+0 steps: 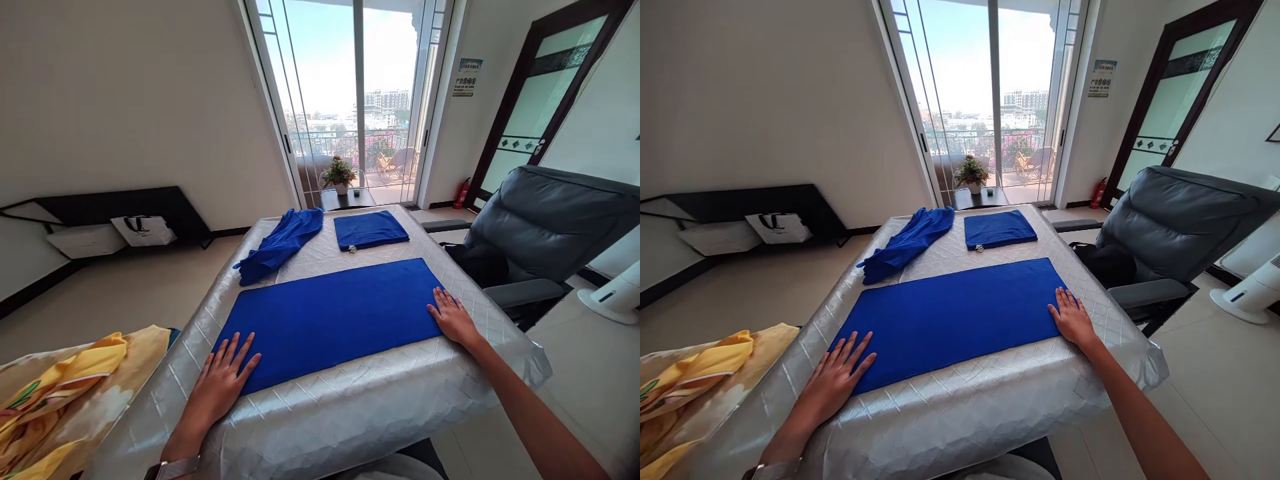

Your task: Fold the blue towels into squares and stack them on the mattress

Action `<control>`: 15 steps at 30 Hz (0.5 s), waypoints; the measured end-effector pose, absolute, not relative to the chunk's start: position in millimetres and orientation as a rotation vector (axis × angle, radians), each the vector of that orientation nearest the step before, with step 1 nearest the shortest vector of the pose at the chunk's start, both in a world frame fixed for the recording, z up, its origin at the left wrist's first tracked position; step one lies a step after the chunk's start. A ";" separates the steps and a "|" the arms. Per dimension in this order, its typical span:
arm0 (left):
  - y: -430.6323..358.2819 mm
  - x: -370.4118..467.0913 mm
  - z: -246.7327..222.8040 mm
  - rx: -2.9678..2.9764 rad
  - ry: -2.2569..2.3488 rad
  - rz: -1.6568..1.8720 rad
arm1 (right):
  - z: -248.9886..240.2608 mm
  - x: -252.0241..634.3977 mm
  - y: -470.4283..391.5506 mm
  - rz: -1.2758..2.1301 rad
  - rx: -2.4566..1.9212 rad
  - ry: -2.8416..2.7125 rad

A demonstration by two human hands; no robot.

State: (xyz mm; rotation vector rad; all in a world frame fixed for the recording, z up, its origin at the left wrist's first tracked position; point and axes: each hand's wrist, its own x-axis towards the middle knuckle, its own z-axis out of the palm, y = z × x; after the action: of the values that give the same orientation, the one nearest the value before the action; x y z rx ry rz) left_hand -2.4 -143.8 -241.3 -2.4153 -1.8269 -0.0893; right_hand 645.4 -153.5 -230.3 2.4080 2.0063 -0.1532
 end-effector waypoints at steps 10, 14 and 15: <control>-139.1 -16.5 -231.1 -2.446 -1.945 0.119 | -232.8 651.4 -154.2 -0.180 2.388 2.007; -123.5 -24.8 -225.9 -2.266 -2.104 -0.009 | -217.1 625.3 -140.8 -0.164 2.397 2.017; -115.3 -22.6 -222.4 -2.230 -2.124 -0.068 | -211.3 611.8 -135.9 -0.169 2.371 2.078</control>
State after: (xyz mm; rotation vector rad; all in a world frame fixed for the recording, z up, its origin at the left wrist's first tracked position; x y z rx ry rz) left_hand -22.6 -115.3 -222.4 -2.2296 -2.1236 -0.0684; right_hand 611.8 -135.9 -211.3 2.3706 2.0780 -0.1691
